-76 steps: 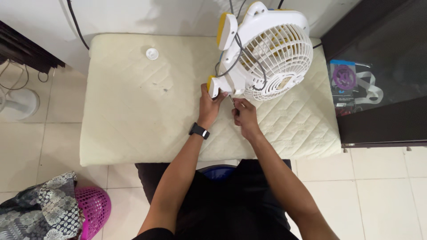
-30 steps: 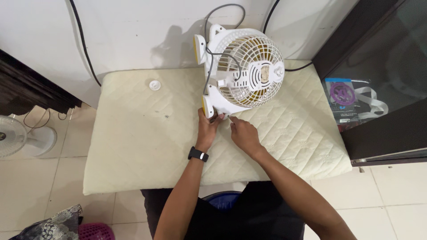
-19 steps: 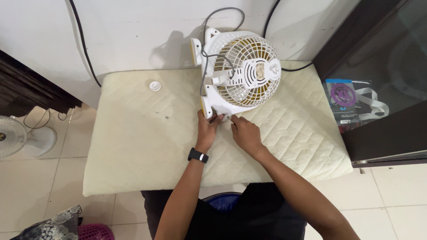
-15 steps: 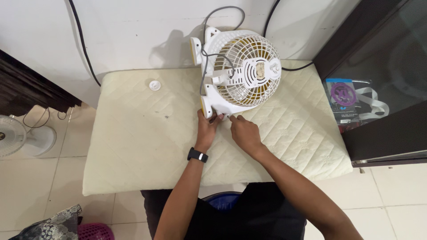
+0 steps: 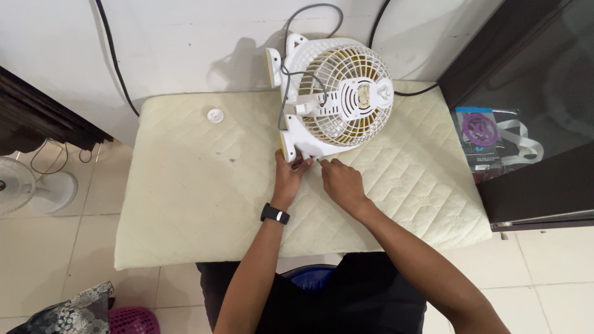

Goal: The person uses a screwdriver to remove screws from the base of a white electric fan placed on a mattress. The person loosens and removes several screws from different positions on the fan's base while holding the fan steady.

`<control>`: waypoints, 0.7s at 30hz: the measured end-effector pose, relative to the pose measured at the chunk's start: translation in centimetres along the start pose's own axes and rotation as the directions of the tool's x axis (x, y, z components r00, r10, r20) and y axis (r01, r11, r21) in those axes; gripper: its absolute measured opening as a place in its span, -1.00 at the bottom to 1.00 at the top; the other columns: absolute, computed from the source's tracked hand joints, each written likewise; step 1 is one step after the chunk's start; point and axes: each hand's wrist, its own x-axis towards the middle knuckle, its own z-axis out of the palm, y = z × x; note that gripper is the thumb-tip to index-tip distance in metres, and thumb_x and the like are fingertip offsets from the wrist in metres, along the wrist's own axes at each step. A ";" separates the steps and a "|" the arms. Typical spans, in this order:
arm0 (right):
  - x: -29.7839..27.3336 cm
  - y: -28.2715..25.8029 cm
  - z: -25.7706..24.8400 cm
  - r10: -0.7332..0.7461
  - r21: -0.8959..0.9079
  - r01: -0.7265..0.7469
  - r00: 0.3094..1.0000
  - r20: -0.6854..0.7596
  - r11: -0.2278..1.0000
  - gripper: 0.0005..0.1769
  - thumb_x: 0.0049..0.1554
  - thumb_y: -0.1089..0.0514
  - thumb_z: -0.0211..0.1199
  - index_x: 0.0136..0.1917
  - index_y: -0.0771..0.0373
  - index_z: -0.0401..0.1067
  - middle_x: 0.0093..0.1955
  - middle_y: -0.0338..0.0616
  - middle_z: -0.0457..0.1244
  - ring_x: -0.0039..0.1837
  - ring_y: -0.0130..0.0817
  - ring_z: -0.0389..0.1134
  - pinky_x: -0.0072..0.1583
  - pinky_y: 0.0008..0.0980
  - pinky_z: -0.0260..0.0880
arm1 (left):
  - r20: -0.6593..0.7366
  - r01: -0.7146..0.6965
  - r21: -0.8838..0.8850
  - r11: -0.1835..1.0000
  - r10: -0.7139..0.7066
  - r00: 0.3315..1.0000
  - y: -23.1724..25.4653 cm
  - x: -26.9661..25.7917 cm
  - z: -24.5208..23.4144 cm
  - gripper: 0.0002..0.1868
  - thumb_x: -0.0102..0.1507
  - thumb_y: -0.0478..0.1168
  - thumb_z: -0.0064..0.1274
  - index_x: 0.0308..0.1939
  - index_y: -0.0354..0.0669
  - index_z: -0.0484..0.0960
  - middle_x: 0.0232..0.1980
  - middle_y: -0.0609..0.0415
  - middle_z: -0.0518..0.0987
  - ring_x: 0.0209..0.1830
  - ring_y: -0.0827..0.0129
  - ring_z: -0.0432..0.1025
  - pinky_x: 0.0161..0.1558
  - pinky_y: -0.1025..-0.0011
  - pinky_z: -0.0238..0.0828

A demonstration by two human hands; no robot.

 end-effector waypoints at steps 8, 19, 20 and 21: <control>0.1 0.2 -1.1 0.121 0.039 -0.129 0.981 0.150 0.991 -0.67 0.22 0.09 0.12 0.24 0.09 0.49 -0.06 0.04 0.34 -0.11 0.07 0.42 -0.06 0.01 0.42 | -0.001 0.005 -0.025 1.000 -0.005 1.000 -0.4 0.1 -0.1 -0.35 0.24 -0.35 0.24 0.23 -0.36 0.14 0.09 -0.13 0.55 0.08 0.30 0.52 0.14 0.38 0.50; 1.0 1.7 -1.6 -0.035 0.207 0.011 0.993 0.115 0.978 -0.73 0.18 0.19 0.17 0.14 0.26 0.47 0.00 0.08 0.35 -0.02 0.07 0.41 0.01 0.00 0.40 | -0.005 0.024 -0.012 1.000 -0.024 1.000 -0.2 0.2 -0.1 -0.33 0.23 -0.33 0.24 0.25 -0.37 0.12 0.10 -0.19 0.56 0.08 0.25 0.55 0.11 0.35 0.53; 1.0 1.5 -1.9 -0.015 0.138 -0.005 0.990 0.141 0.990 -0.76 0.20 0.18 0.16 0.12 0.24 0.49 -0.03 0.06 0.35 -0.03 0.06 0.41 0.00 0.01 0.39 | -0.005 0.021 -0.009 1.000 -0.021 1.000 -0.2 0.1 -0.1 -0.33 0.23 -0.32 0.24 0.24 -0.38 0.13 0.09 -0.19 0.57 0.07 0.25 0.55 0.11 0.35 0.53; 1.1 1.2 -2.3 0.007 0.068 -0.018 0.986 0.165 0.998 -0.78 0.21 0.18 0.16 0.10 0.22 0.51 -0.06 0.03 0.36 -0.03 0.06 0.41 -0.02 0.02 0.39 | -0.006 0.019 -0.007 1.000 -0.019 1.000 -0.2 0.0 -0.1 -0.34 0.23 -0.32 0.24 0.23 -0.38 0.13 0.09 -0.19 0.58 0.06 0.25 0.56 0.11 0.35 0.53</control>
